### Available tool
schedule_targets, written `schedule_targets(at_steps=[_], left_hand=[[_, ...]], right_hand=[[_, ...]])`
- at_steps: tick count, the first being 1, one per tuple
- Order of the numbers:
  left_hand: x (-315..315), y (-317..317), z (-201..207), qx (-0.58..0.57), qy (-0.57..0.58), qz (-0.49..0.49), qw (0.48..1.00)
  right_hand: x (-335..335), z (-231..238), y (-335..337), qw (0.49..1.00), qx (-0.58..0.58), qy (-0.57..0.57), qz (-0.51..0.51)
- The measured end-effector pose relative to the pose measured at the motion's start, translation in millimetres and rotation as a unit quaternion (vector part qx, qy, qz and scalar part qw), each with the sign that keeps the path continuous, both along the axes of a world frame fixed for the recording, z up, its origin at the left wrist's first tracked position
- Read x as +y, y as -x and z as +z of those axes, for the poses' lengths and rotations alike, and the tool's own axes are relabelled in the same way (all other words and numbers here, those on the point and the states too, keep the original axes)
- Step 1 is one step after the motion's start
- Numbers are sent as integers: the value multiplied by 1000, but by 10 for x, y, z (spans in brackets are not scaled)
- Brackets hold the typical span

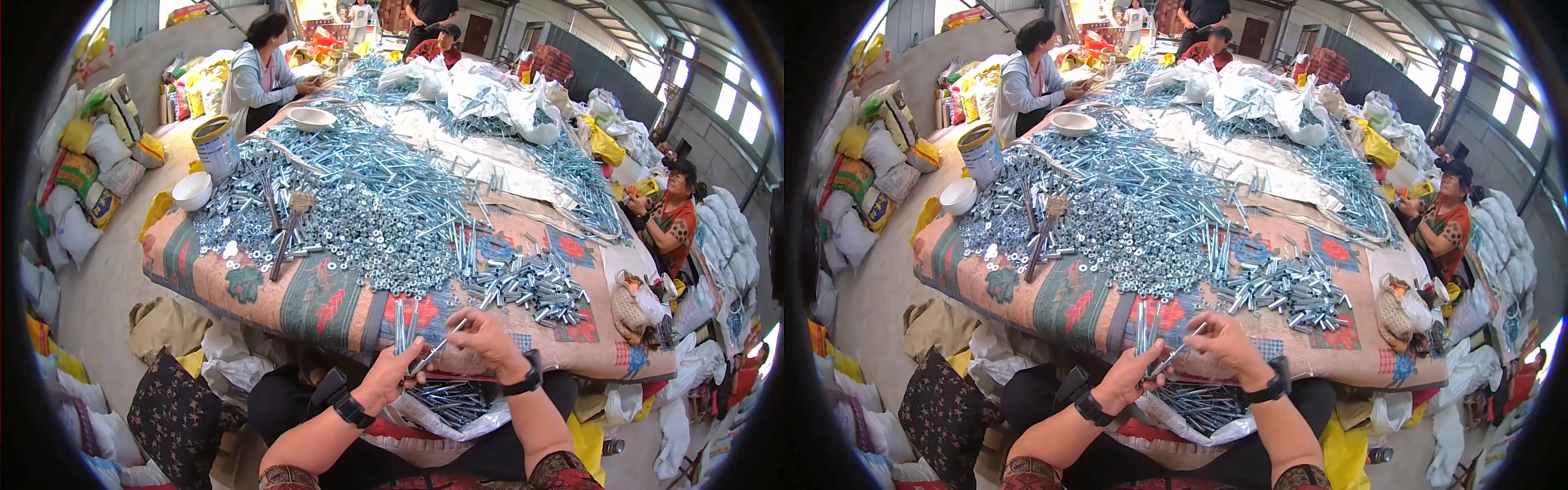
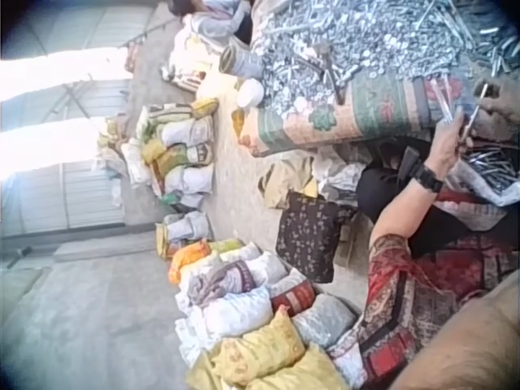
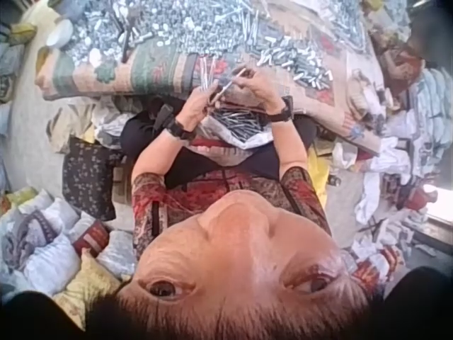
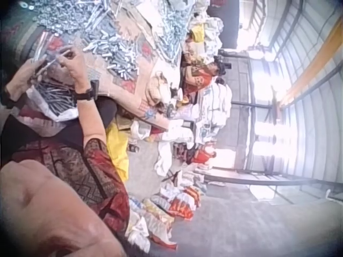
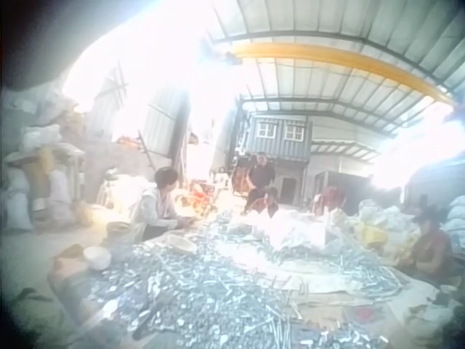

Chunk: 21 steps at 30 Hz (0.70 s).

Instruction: Assembling bolts by sliding washers and small metal components onto the shafts.

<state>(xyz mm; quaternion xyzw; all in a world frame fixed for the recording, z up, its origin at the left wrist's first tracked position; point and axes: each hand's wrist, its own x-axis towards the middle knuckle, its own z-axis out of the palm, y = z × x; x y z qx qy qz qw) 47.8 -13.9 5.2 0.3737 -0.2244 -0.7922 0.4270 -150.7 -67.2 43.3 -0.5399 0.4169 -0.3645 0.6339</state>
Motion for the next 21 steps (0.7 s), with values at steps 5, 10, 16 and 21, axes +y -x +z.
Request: schedule_targets(at_steps=[5,10,16,21], left_hand=[[-2,-16,-70,-37,15,-3,999],[6,-24,-61,65,13,-159,985],[52,112,-1,-136,140,-44,980],[36,137,40,-235,322,41,916]], right_hand=[[208,-15,-269,995,-11,-84,46],[-13,7,34,999,-13,-33,1],[46,111,78,997,-38,10,-61],[73,160,48,996,-14,36,-81]])
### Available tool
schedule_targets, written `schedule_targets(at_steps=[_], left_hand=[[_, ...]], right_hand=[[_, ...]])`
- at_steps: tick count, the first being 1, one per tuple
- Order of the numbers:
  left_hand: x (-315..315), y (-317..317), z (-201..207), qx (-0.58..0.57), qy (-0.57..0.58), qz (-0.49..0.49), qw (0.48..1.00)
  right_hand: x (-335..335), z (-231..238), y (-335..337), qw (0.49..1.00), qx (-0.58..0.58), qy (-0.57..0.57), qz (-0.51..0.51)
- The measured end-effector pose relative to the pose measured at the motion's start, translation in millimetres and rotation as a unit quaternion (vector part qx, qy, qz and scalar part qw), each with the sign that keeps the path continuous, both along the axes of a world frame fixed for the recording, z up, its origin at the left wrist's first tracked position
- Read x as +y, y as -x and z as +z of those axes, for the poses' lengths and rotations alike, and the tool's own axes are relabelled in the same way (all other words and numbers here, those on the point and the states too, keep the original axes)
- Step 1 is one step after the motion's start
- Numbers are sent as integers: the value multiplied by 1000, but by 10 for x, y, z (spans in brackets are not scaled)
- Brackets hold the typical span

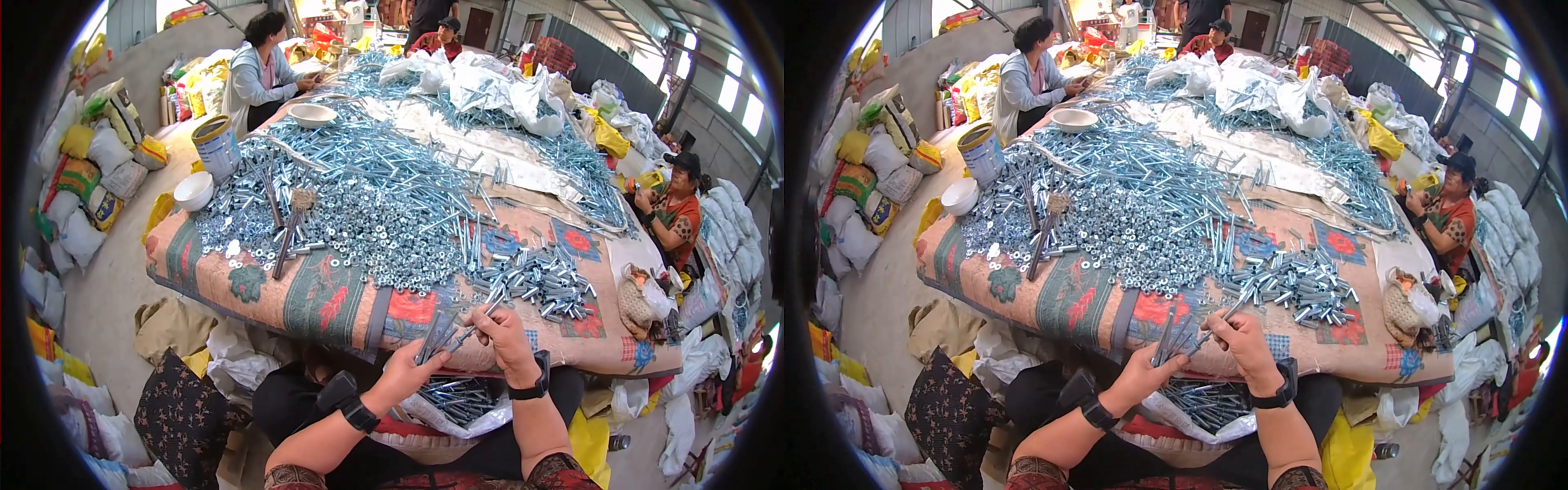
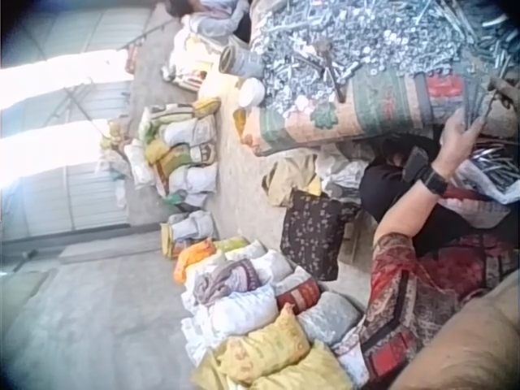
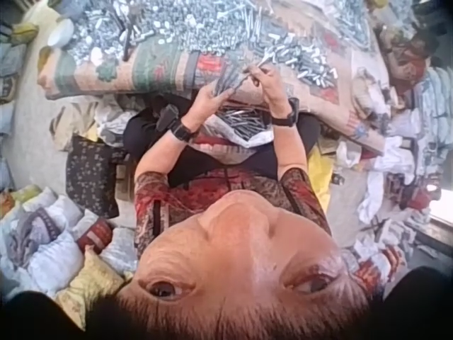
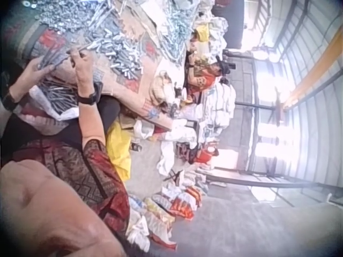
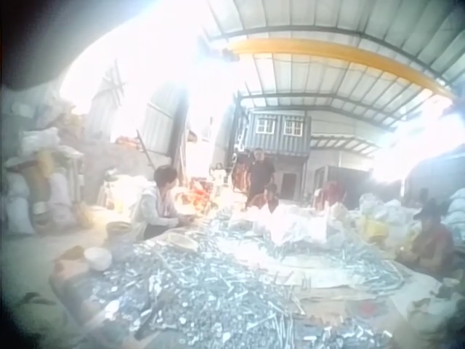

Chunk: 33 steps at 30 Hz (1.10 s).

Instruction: Assembling bolts by sliding washers and small metal components onto the shafts.

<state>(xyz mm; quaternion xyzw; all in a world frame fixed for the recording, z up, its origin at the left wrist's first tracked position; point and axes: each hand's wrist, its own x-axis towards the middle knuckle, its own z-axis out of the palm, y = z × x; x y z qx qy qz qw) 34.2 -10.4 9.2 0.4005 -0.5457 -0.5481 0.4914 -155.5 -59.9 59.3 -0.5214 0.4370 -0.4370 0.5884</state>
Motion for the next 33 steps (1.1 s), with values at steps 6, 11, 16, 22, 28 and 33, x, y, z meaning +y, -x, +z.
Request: schedule_targets(at_steps=[6,11,16,22,28,33], left_hand=[[-10,-107,15,241,-327,-196,893],[64,-116,24,183,-286,-156,928],[41,-145,-41,210,-308,-93,923],[37,-28,41,102,-192,-6,976],[-7,-15,15,101,-205,-10,974],[51,-12,6,116,-218,-13,969]], right_hand=[[63,78,2,1000,2,24,6],[85,6,56,999,4,50,17],[85,55,58,990,67,24,119],[-146,-174,117,973,210,84,36],[-189,-139,110,997,72,31,-2],[-133,-211,56,992,97,76,0]])
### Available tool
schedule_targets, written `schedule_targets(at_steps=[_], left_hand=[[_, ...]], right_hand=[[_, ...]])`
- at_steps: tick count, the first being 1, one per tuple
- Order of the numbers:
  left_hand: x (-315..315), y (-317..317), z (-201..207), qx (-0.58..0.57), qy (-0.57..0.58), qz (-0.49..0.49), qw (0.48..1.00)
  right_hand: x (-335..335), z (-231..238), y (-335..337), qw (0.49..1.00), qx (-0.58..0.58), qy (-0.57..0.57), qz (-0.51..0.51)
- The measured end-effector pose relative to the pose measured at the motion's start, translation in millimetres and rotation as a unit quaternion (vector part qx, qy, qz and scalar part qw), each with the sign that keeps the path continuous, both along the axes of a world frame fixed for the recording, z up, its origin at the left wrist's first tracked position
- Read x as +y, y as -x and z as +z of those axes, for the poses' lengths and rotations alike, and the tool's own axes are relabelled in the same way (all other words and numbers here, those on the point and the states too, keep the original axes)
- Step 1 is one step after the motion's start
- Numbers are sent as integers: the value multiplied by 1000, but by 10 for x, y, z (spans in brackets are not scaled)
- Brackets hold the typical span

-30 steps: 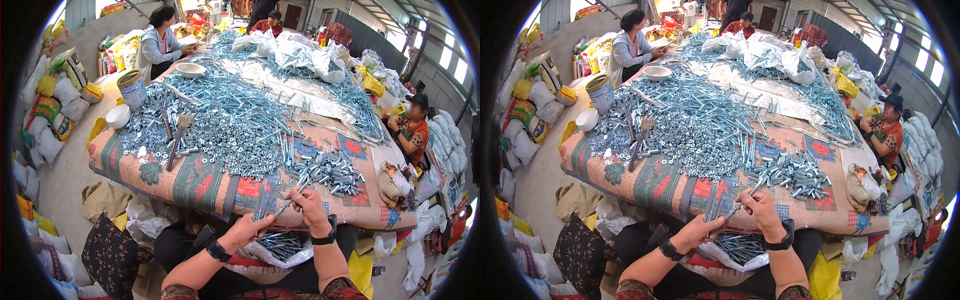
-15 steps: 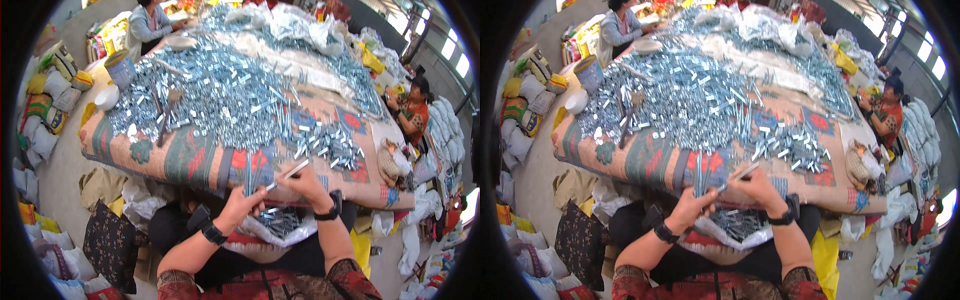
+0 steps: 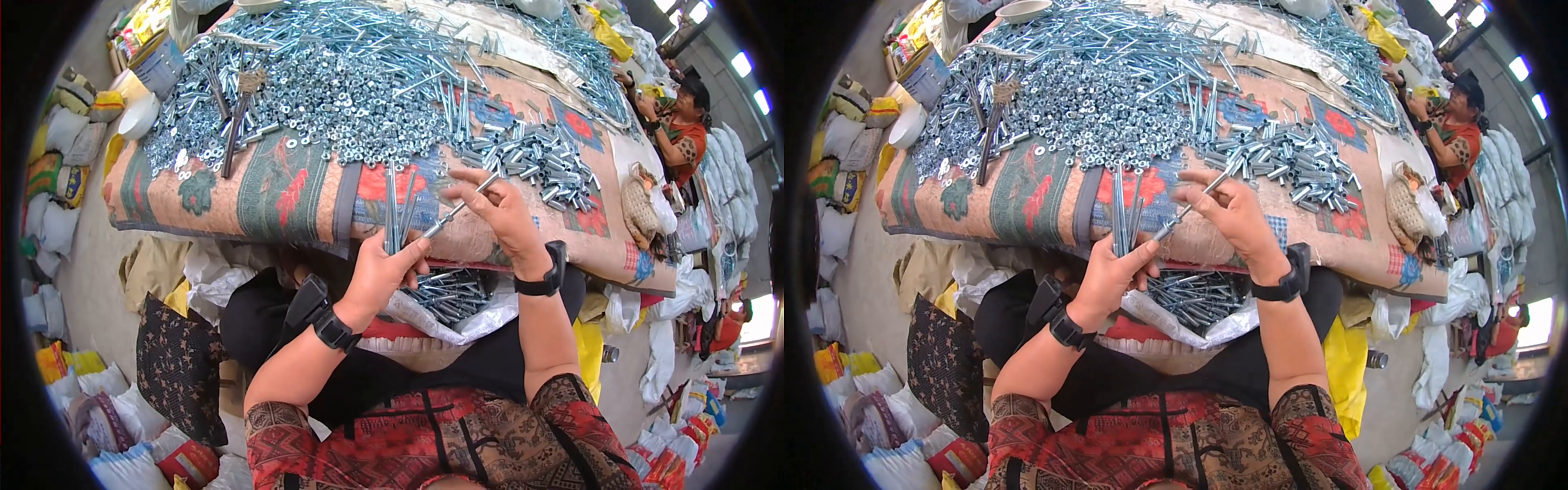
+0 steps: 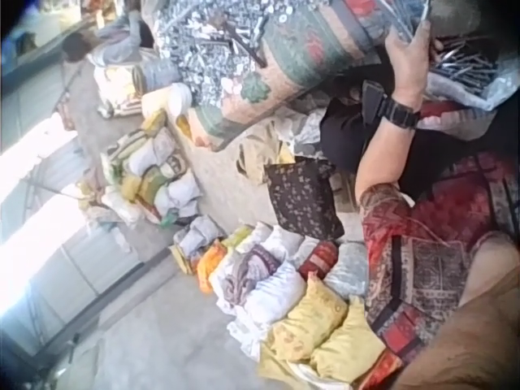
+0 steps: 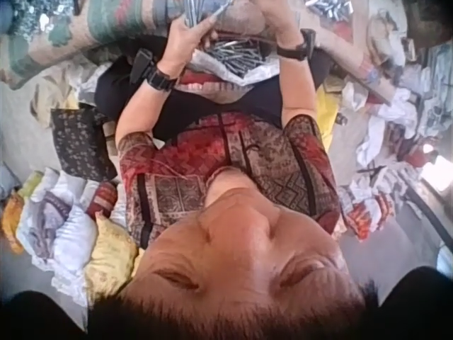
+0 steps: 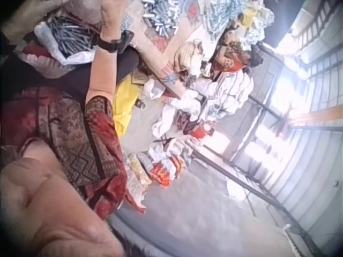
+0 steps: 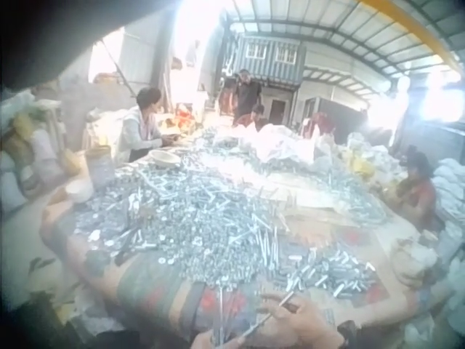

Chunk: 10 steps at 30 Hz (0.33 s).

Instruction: Assembling bolts by sliding washers and small metal components onto the shafts.

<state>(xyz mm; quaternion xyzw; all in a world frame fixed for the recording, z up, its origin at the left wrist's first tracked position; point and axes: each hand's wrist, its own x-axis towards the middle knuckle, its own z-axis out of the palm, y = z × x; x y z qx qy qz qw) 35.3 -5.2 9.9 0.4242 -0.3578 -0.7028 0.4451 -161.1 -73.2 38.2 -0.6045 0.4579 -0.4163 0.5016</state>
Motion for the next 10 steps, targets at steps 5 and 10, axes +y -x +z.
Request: schedule_targets(at_steps=[5,10], left_hand=[[-11,-29,4,-16,-4,2,1000],[-4,-15,-21,-7,-3,-4,1000]], right_hand=[[-11,77,73,986,154,-71,-2],[-1,-4,1,996,-78,-3,38]])
